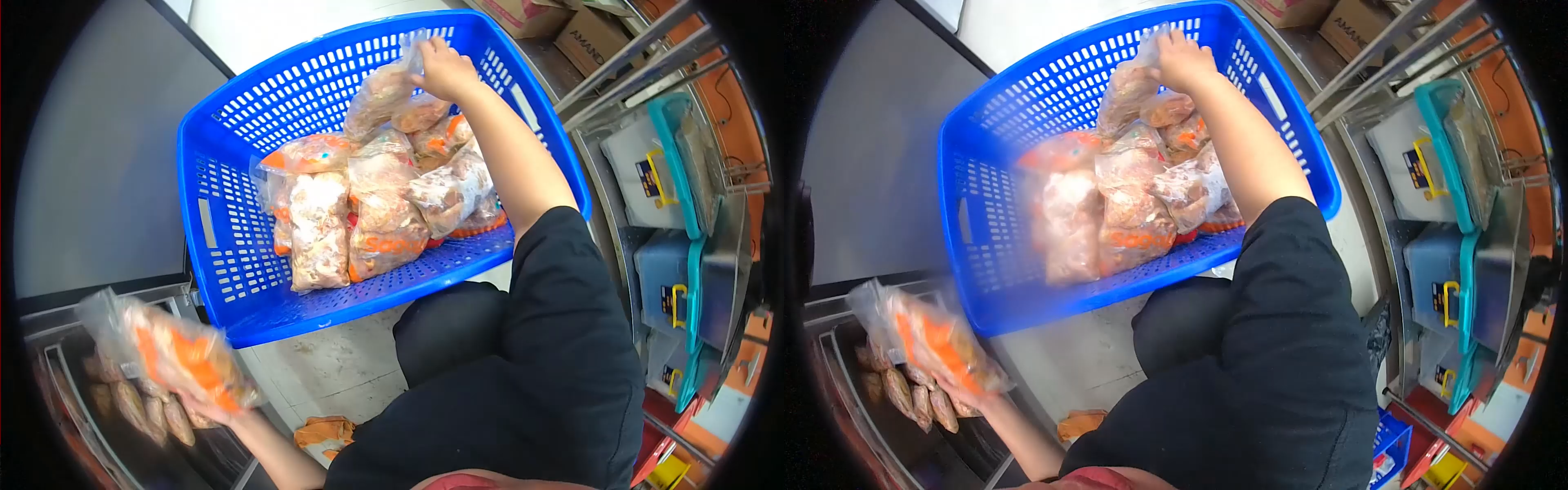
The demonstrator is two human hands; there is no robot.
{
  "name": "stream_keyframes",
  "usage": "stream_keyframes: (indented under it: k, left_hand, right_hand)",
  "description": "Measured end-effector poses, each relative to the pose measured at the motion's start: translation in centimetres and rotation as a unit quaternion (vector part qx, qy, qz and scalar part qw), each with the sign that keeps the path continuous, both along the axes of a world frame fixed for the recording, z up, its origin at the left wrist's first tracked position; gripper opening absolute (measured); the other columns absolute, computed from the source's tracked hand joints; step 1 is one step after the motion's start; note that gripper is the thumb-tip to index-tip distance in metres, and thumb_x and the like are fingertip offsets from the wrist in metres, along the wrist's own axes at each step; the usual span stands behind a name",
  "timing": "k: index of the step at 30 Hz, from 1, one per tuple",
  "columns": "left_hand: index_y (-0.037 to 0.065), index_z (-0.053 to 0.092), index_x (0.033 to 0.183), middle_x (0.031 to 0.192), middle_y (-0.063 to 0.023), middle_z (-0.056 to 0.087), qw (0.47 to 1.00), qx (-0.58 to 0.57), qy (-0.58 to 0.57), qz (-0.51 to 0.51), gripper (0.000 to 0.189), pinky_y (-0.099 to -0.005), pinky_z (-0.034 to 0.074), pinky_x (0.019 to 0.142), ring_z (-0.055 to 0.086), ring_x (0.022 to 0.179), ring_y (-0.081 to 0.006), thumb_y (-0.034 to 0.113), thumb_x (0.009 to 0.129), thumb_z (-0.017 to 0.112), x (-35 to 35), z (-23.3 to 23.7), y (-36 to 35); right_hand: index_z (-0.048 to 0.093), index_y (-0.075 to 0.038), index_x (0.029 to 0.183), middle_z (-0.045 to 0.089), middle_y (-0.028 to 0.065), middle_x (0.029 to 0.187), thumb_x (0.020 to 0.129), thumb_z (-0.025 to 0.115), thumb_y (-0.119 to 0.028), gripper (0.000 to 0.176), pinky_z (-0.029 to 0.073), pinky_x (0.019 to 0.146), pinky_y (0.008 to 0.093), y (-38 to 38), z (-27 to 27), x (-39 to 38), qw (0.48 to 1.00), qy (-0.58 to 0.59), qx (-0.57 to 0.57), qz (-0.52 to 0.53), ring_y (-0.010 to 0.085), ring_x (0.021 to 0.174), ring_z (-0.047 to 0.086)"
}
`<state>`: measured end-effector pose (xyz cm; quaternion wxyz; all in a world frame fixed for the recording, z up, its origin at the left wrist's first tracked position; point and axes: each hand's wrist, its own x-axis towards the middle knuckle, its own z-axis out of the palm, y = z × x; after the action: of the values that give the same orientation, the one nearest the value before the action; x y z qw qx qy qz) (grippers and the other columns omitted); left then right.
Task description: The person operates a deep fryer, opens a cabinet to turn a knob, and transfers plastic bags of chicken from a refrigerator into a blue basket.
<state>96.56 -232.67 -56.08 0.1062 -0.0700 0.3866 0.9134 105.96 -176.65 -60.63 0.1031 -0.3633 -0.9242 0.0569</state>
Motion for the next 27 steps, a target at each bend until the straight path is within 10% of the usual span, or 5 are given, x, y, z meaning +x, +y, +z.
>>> stream_keyframes:
  k: [4, 8, 15, 20, 27]
  left_hand:
    - [0.011, 0.026, 0.135, 0.137, -0.0087, 0.032, 0.996, -0.038, -0.048, -0.058, 0.066, -0.0451, 0.030, 0.100, 0.035, 0.123, -0.0289, 0.044, 0.082, 0.048, 0.3, -1.7, 1.9]
    - [0.010, 0.026, 0.135, 0.136, -0.0090, 0.033, 0.996, 0.008, -0.032, -0.084, 0.065, -0.0445, 0.031, 0.100, 0.035, 0.122, -0.0279, 0.043, 0.083, 0.047, 0.5, -2.6, 0.6]
    - [0.009, 0.026, 0.134, 0.135, -0.0096, 0.034, 0.999, 0.021, -0.018, -0.028, 0.060, -0.0432, 0.031, 0.100, 0.036, 0.122, -0.0270, 0.040, 0.086, 0.044, 0.8, -3.8, 0.5]
    - [0.009, 0.027, 0.133, 0.133, -0.0097, 0.037, 0.999, 0.042, -0.011, -0.033, 0.061, -0.0434, 0.033, 0.099, 0.038, 0.120, -0.0272, 0.042, 0.084, 0.044, 2.0, -3.8, -0.2]
    - [0.010, 0.028, 0.133, 0.132, -0.0103, 0.038, 1.000, -0.007, 0.008, -0.013, 0.062, -0.0431, 0.033, 0.099, 0.039, 0.119, -0.0273, 0.045, 0.083, 0.044, 5.0, -3.5, -8.1]
  right_hand:
    - [0.042, -0.021, 0.126, 0.041, 0.0106, 0.129, 0.078, 0.056, -0.022, 0.050, 0.030, 0.096, 0.0564, -0.8, -0.5, -2.8, 0.956, -0.003, 0.260, 0.134, 0.0308, 0.119, 0.041]
    - [0.056, -0.024, 0.114, 0.058, 0.0084, 0.112, 0.084, 0.045, -0.019, 0.033, 0.016, 0.098, 0.0624, 0.0, 0.0, -4.2, 0.967, -0.165, 0.058, 0.188, 0.0265, 0.115, 0.046]
    - [0.056, -0.010, 0.077, 0.062, 0.0055, 0.069, 0.075, 0.050, -0.016, 0.008, 0.044, 0.084, 0.0402, -4.8, 3.1, -4.8, 0.826, -0.072, 0.278, 0.485, 0.0209, 0.066, 0.063]
    - [0.058, -0.007, 0.092, 0.060, 0.0024, 0.090, 0.070, 0.058, -0.013, 0.022, 0.042, 0.093, 0.0421, -13.1, 14.8, -1.4, 0.655, 0.068, 0.411, 0.630, 0.0167, 0.094, 0.059]
    - [0.061, -0.013, 0.091, 0.057, 0.0016, 0.101, 0.074, 0.059, -0.017, 0.018, 0.041, 0.090, 0.0380, -10.1, 9.7, 1.3, 0.658, 0.048, 0.357, 0.661, 0.0181, 0.100, 0.055]
